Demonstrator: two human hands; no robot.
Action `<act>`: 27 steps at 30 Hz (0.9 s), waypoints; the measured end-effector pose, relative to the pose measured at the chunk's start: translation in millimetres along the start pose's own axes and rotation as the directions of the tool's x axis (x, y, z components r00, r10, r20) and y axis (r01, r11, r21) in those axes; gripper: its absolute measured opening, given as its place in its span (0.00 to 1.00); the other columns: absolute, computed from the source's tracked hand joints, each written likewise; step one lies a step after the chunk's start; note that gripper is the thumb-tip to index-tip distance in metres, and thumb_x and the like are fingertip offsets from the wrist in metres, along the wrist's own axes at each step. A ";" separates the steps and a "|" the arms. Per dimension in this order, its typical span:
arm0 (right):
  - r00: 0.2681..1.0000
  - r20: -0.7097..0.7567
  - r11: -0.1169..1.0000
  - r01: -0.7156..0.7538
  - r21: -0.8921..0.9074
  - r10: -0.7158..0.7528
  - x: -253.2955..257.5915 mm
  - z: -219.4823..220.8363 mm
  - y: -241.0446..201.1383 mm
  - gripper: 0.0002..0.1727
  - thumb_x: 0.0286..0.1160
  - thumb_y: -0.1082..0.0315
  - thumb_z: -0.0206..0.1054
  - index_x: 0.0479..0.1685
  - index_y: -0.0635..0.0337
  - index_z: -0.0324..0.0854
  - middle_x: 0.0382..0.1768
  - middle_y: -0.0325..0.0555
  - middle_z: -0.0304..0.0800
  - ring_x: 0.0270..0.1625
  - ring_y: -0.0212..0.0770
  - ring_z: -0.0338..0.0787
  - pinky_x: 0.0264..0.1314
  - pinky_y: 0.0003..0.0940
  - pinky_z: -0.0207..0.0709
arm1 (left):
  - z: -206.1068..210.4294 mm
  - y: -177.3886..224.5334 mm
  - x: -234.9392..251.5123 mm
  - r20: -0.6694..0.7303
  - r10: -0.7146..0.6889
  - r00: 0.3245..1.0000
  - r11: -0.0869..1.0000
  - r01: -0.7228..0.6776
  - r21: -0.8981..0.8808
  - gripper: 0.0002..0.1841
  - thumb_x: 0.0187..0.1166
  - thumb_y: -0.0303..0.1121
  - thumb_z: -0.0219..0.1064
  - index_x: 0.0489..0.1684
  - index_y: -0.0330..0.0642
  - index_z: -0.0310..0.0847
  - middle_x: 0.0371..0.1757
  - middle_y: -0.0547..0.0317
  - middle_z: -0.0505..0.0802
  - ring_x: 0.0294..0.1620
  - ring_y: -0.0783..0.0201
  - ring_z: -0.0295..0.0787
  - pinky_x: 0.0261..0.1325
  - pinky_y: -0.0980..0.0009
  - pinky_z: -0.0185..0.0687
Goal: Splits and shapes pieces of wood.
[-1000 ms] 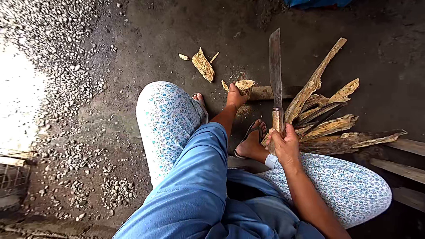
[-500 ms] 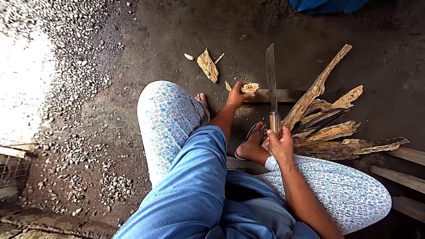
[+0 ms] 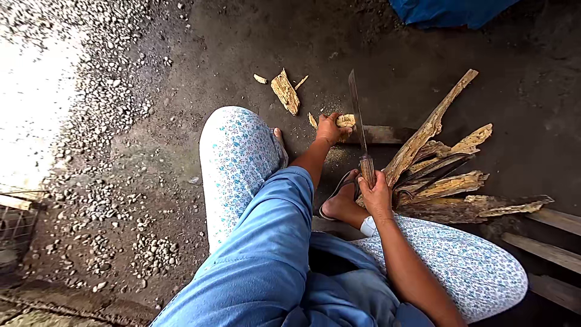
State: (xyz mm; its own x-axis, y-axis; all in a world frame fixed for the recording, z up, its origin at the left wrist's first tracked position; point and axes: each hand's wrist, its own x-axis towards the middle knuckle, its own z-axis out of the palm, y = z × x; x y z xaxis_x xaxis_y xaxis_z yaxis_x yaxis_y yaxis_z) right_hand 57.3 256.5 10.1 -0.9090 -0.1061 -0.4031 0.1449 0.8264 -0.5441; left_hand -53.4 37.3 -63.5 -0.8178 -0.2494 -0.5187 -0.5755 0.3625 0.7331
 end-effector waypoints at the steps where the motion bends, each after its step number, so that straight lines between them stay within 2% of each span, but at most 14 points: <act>1: 0.999 0.026 0.999 -0.020 -0.046 0.021 0.3 -0.5 -2.5 0.28 0.84 0.57 0.66 0.76 0.66 0.71 0.49 0.62 0.91 0.52 0.57 0.92 0.60 0.56 0.81 | -2.2 -0.5 -0.7 0.026 -0.007 1.000 0.999 0.008 -0.033 0.40 0.66 0.44 0.86 0.82 0.46 0.75 0.81 0.27 0.72 0.79 0.35 0.74 0.78 0.42 0.74; 2: 0.999 0.042 0.996 -0.031 -0.081 0.035 0.7 -0.8 -4.3 0.29 0.84 0.57 0.66 0.77 0.66 0.70 0.50 0.62 0.91 0.55 0.58 0.91 0.62 0.57 0.80 | -4.5 -2.9 -0.7 0.054 -0.006 0.999 0.993 0.013 -0.116 0.40 0.68 0.39 0.85 0.83 0.44 0.73 0.81 0.28 0.73 0.78 0.37 0.76 0.77 0.44 0.76; 4: 0.995 0.073 0.992 -0.053 -0.111 0.062 2.2 -1.2 -5.5 0.30 0.84 0.56 0.66 0.78 0.65 0.69 0.51 0.62 0.90 0.57 0.58 0.90 0.64 0.57 0.79 | -7.6 -10.6 -3.3 0.096 -0.023 0.995 0.907 0.061 -0.417 0.34 0.77 0.28 0.76 0.84 0.38 0.68 0.73 0.35 0.83 0.62 0.48 0.89 0.65 0.53 0.87; 5: 0.993 0.089 0.992 -0.069 -0.110 0.079 3.2 -1.4 -5.7 0.30 0.84 0.57 0.66 0.78 0.65 0.68 0.51 0.62 0.90 0.57 0.58 0.90 0.64 0.57 0.79 | -9.0 -12.9 -6.6 0.108 -0.052 0.993 0.816 0.105 -0.569 0.29 0.84 0.27 0.67 0.85 0.36 0.65 0.69 0.36 0.85 0.55 0.52 0.90 0.58 0.57 0.87; 7: 0.987 0.118 0.991 -0.099 -0.087 0.109 5.8 0.2 -4.4 0.29 0.84 0.58 0.66 0.77 0.65 0.68 0.49 0.61 0.89 0.52 0.56 0.91 0.59 0.57 0.81 | -9.8 -15.3 -10.7 0.079 -0.122 0.989 0.698 0.142 -0.702 0.20 0.90 0.30 0.60 0.77 0.33 0.71 0.64 0.38 0.87 0.50 0.54 0.92 0.54 0.57 0.90; 10: 0.985 0.129 0.993 -0.114 -0.023 0.116 6.9 4.9 2.6 0.26 0.82 0.62 0.65 0.75 0.65 0.68 0.44 0.58 0.89 0.43 0.53 0.92 0.51 0.54 0.84 | -3.3 -12.6 -10.9 0.003 -0.183 0.983 0.720 0.137 -0.680 0.15 0.87 0.30 0.67 0.65 0.31 0.79 0.57 0.40 0.90 0.48 0.54 0.92 0.55 0.57 0.90; 15: 0.993 0.037 0.988 -0.115 0.105 0.112 0.1 -5.7 -7.9 0.23 0.83 0.61 0.66 0.72 0.64 0.72 0.38 0.54 0.88 0.35 0.47 0.91 0.45 0.51 0.87 | 2.9 -8.1 -4.2 -0.047 -0.134 0.990 0.847 0.089 -0.524 0.14 0.84 0.32 0.70 0.60 0.32 0.84 0.54 0.40 0.93 0.52 0.51 0.93 0.62 0.52 0.88; 18: 0.993 -0.111 0.972 0.058 0.229 -0.033 -7.0 -38.4 -42.8 0.25 0.82 0.63 0.66 0.71 0.70 0.71 0.37 0.53 0.88 0.33 0.45 0.91 0.42 0.48 0.87 | 3.9 -5.1 -5.4 -0.053 -0.103 0.993 0.886 0.068 -0.459 0.14 0.83 0.34 0.71 0.58 0.33 0.86 0.52 0.41 0.94 0.53 0.49 0.93 0.65 0.50 0.86; 20: 0.932 -0.297 0.887 0.309 0.344 -0.210 -9.7 -66.9 -72.2 0.25 0.80 0.64 0.66 0.69 0.70 0.67 0.36 0.47 0.86 0.32 0.39 0.91 0.40 0.41 0.90 | 6.6 -4.4 -5.9 -0.063 -0.092 0.994 0.892 0.054 -0.449 0.14 0.83 0.34 0.71 0.57 0.34 0.86 0.51 0.42 0.94 0.51 0.51 0.93 0.64 0.51 0.86; 21: 0.862 -0.407 0.806 0.459 0.374 -0.301 -9.4 -81.3 -87.6 0.25 0.80 0.63 0.65 0.69 0.69 0.65 0.36 0.42 0.86 0.33 0.37 0.91 0.41 0.40 0.91 | 6.9 -3.9 -5.4 -0.065 -0.089 0.994 0.893 0.051 -0.448 0.13 0.82 0.34 0.71 0.57 0.34 0.86 0.51 0.42 0.94 0.51 0.51 0.93 0.63 0.51 0.86; 23: 0.663 -0.610 0.620 0.711 0.331 -0.435 -5.2 -105.6 -114.6 0.25 0.82 0.63 0.65 0.69 0.66 0.60 0.37 0.37 0.86 0.37 0.38 0.93 0.45 0.44 0.94 | 6.6 -2.9 -4.5 -0.064 -0.086 0.994 0.891 0.048 -0.451 0.13 0.83 0.33 0.71 0.57 0.34 0.86 0.51 0.42 0.94 0.51 0.52 0.93 0.63 0.51 0.86; 25: 0.505 -0.714 0.514 0.825 0.234 -0.485 1.7 -109.4 -120.6 0.28 0.84 0.63 0.63 0.72 0.67 0.54 0.38 0.37 0.87 0.38 0.41 0.95 0.47 0.50 0.94 | 6.7 -2.8 -4.2 -0.069 -0.085 0.994 0.881 0.043 -0.470 0.13 0.83 0.33 0.71 0.57 0.33 0.86 0.51 0.41 0.94 0.51 0.51 0.93 0.63 0.52 0.86; 26: 0.519 -0.704 0.546 0.808 0.220 -0.484 3.2 -98.2 -110.0 0.29 0.85 0.62 0.62 0.72 0.68 0.52 0.38 0.37 0.88 0.40 0.39 0.95 0.49 0.48 0.93 | 6.3 -3.1 -4.2 -0.067 -0.089 0.994 0.876 0.046 -0.480 0.13 0.83 0.32 0.71 0.57 0.32 0.86 0.51 0.41 0.94 0.51 0.51 0.94 0.64 0.51 0.87; 27: 0.617 -0.639 0.661 0.718 0.218 -0.460 2.4 -78.6 -88.7 0.30 0.85 0.62 0.62 0.72 0.71 0.52 0.37 0.38 0.87 0.40 0.36 0.93 0.51 0.44 0.92 | 5.6 -3.3 -4.5 -0.062 -0.096 0.993 0.869 0.053 -0.491 0.13 0.83 0.32 0.70 0.58 0.32 0.86 0.51 0.42 0.94 0.52 0.51 0.94 0.64 0.51 0.87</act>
State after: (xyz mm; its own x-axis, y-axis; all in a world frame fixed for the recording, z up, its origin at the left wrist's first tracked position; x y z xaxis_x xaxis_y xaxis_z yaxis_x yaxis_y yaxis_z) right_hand 11.5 226.4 115.2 -0.8771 -0.0923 0.4713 -0.4718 0.3493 -0.8096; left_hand -47.8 42.3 -66.0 -0.7577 -0.3382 -0.5581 -0.5461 -0.1395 0.8260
